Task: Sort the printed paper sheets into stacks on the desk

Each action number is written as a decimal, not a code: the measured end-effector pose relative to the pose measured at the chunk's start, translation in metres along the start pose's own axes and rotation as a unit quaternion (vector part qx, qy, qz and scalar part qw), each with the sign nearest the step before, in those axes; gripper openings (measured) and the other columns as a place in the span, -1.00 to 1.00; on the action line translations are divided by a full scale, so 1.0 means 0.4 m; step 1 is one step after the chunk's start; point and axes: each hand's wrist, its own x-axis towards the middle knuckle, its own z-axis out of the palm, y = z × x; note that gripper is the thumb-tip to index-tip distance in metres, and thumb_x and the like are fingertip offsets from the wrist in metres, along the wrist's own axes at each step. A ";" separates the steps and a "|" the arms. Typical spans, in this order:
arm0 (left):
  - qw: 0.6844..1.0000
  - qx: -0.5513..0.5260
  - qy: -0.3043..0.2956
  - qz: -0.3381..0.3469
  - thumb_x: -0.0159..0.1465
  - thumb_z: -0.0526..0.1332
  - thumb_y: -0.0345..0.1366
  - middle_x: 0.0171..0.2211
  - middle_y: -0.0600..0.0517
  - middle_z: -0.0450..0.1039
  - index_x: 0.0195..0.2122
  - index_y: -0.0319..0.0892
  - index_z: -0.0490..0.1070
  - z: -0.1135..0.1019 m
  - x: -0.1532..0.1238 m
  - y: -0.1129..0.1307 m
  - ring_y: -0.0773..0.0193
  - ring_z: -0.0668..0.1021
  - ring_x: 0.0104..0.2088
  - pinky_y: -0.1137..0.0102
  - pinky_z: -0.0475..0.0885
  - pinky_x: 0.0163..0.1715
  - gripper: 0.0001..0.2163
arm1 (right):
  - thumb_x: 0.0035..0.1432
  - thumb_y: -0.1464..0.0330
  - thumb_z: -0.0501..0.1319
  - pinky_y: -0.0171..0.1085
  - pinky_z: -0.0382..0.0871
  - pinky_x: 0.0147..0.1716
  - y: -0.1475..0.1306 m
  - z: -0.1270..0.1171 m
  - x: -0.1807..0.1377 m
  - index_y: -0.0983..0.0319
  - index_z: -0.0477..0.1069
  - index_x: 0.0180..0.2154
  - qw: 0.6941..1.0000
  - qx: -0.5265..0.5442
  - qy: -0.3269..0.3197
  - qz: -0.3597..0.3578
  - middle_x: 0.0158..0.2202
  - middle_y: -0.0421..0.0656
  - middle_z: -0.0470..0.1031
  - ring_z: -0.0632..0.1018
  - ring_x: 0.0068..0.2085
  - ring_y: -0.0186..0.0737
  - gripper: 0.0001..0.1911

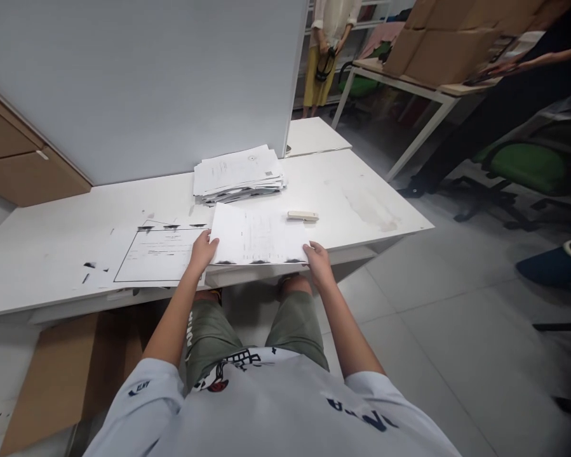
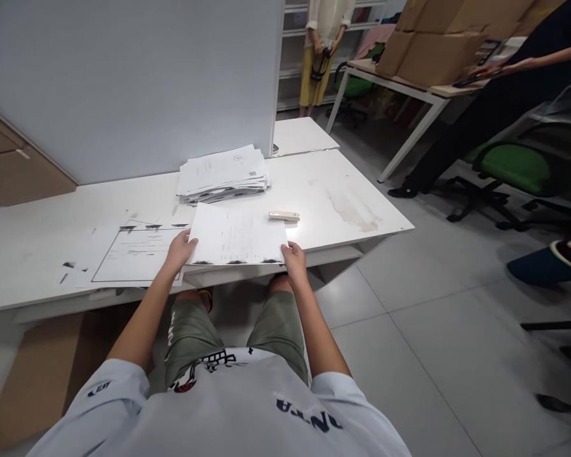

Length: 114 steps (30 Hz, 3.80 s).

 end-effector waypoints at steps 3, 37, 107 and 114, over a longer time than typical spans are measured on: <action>1.000 0.008 0.019 0.007 0.13 0.23 -0.35 -0.03 -0.20 0.53 -0.01 -0.22 0.44 0.039 0.018 0.005 -0.06 0.50 0.07 0.17 0.35 0.07 -0.64 | 0.01 0.05 0.18 -0.17 0.44 -0.36 -0.005 -0.016 0.007 0.27 0.41 -0.07 0.992 -0.077 0.068 -0.078 -0.32 -0.10 0.50 0.47 -0.36 -0.19 -0.46; 0.989 0.113 -0.064 0.070 0.25 0.13 -0.26 -0.60 0.14 0.34 -0.01 -0.03 0.55 0.066 0.000 -0.027 0.28 0.38 -0.57 0.41 0.32 -0.41 -0.68 | 0.10 0.57 0.05 -0.16 0.23 -0.18 -0.080 0.071 0.194 0.26 0.51 -0.09 0.736 -0.540 0.044 -0.406 -0.13 0.01 0.47 0.40 -0.10 -0.04 -0.61; 0.840 0.488 -0.104 0.213 0.19 0.07 0.15 0.34 -0.07 0.13 0.32 -0.12 0.23 -0.327 -0.067 -0.253 -0.11 0.17 0.35 0.03 0.21 0.27 -0.28 | 0.21 0.34 0.08 0.04 0.13 0.24 -0.080 0.057 0.239 0.31 0.29 0.15 0.769 -0.498 0.004 -0.401 0.21 0.11 0.31 0.22 0.28 0.10 -0.52; 0.827 0.481 -0.071 0.282 0.25 0.03 0.00 0.34 -0.14 0.14 0.32 -0.13 0.20 -0.303 -0.151 -0.298 -0.13 0.18 0.35 -0.04 0.21 0.24 -0.37 | 0.21 0.34 0.07 0.03 0.15 0.23 -0.084 0.053 0.233 0.32 0.27 0.17 0.767 -0.505 0.004 -0.395 0.23 0.12 0.29 0.21 0.29 0.10 -0.50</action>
